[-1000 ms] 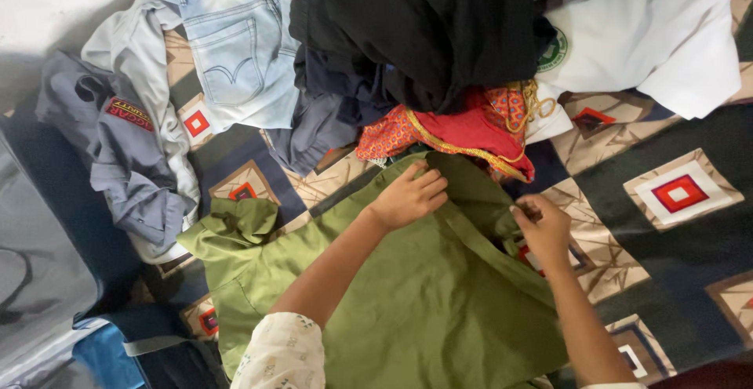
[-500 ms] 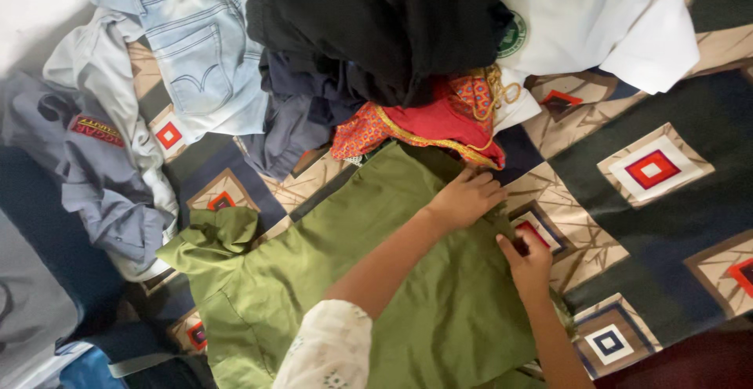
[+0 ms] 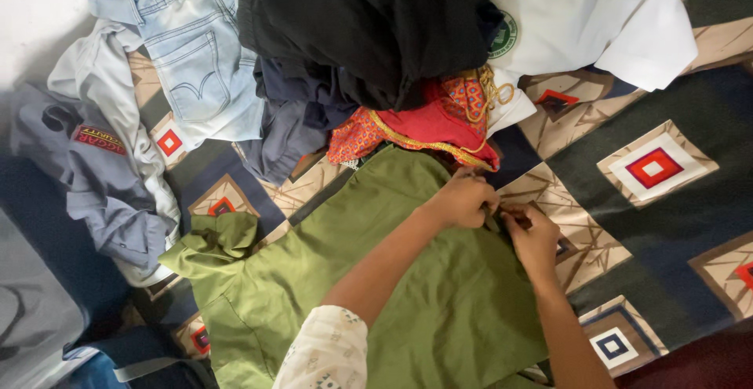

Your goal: The person folds a green collared shirt and places it into an open suitcase alongside other folded clothing.

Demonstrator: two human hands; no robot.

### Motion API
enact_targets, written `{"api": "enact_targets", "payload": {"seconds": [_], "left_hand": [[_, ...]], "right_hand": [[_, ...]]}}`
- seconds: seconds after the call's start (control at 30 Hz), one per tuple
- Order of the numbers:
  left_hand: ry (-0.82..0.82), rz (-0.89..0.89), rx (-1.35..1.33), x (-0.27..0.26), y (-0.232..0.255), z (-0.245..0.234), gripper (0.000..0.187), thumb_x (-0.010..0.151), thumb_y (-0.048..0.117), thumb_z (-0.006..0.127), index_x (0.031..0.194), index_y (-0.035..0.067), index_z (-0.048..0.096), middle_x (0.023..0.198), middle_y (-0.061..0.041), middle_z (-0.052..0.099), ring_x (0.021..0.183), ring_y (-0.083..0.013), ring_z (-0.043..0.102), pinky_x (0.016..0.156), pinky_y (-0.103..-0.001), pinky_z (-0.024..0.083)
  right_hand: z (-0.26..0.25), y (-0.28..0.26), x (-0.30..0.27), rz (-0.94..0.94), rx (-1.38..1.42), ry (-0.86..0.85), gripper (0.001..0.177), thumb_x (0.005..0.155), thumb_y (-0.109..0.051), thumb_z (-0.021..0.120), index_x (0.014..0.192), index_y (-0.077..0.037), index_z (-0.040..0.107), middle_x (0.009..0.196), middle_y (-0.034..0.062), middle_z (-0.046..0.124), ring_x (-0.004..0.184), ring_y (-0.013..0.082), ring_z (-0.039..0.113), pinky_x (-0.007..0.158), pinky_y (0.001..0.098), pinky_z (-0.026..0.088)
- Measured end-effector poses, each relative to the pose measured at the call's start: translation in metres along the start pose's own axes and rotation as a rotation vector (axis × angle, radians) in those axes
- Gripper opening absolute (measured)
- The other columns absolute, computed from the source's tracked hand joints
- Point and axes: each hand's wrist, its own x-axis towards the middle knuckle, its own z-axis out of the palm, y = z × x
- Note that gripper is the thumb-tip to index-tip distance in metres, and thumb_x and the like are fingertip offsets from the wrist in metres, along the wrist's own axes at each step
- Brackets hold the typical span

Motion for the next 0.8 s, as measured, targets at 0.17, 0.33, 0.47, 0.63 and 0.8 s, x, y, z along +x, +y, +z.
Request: {"api": "enact_targets", "payload": {"seconds": [0.17,0.33,0.47,0.63,0.8], "left_hand": [[0.041,-0.034,0.013,0.012,-0.009,0.018,0.030,0.067,0.006,0.064,0.090,0.020,0.075,0.090,-0.004,0.073,0.103,-0.0279,0.066,0.104,-0.050,0.038],[0.142,-0.073,0.199,0.012,0.008,0.011,0.042,0.077,0.010,0.067,0.119,0.013,0.067,0.108,-0.009,0.068,0.113,-0.0302,0.063,0.104,-0.049,0.041],[0.337,0.059,0.130,-0.023,0.027,-0.015,0.034,0.087,0.011,0.065,0.121,0.012,0.066,0.120,-0.009,0.066,0.125,-0.0296,0.059,0.112,-0.047,0.040],[0.189,0.017,0.545,-0.043,0.003,-0.045,0.038,0.082,0.019,0.063,0.119,0.013,0.069,0.122,-0.006,0.066,0.126,-0.0230,0.056,0.119,-0.057,0.031],[0.132,0.090,0.749,-0.045,-0.032,-0.065,0.035,0.086,0.021,0.057,0.118,0.013,0.069,0.121,-0.004,0.066,0.125,-0.0239,0.056,0.113,-0.053,0.035]], "right_hand": [[0.000,-0.010,0.007,0.062,-0.085,-0.007,0.022,0.084,-0.005,0.076,0.106,-0.001,0.075,0.086,0.0115,0.075,0.070,0.0159,0.069,0.067,0.0292,0.053],[-0.013,-0.001,-0.005,0.060,-0.186,0.020,0.029,0.093,-0.025,0.074,0.113,-0.004,0.075,0.087,0.0133,0.076,0.074,0.0217,0.071,0.070,0.0332,0.053],[-0.063,0.021,-0.024,0.061,-0.338,-0.201,0.041,0.100,-0.043,0.067,0.112,-0.004,0.075,0.097,0.0153,0.078,0.087,0.0274,0.074,0.077,0.0362,0.055],[-0.097,0.017,-0.050,0.325,-0.590,-0.636,0.045,0.090,-0.043,0.072,0.120,-0.010,0.071,0.092,0.0107,0.076,0.076,0.0257,0.077,0.074,0.0370,0.062],[-0.102,0.038,-0.087,0.209,-0.498,-0.283,0.038,0.085,-0.025,0.076,0.119,-0.008,0.071,0.091,0.0087,0.078,0.074,0.0200,0.075,0.068,0.0313,0.060]]}}
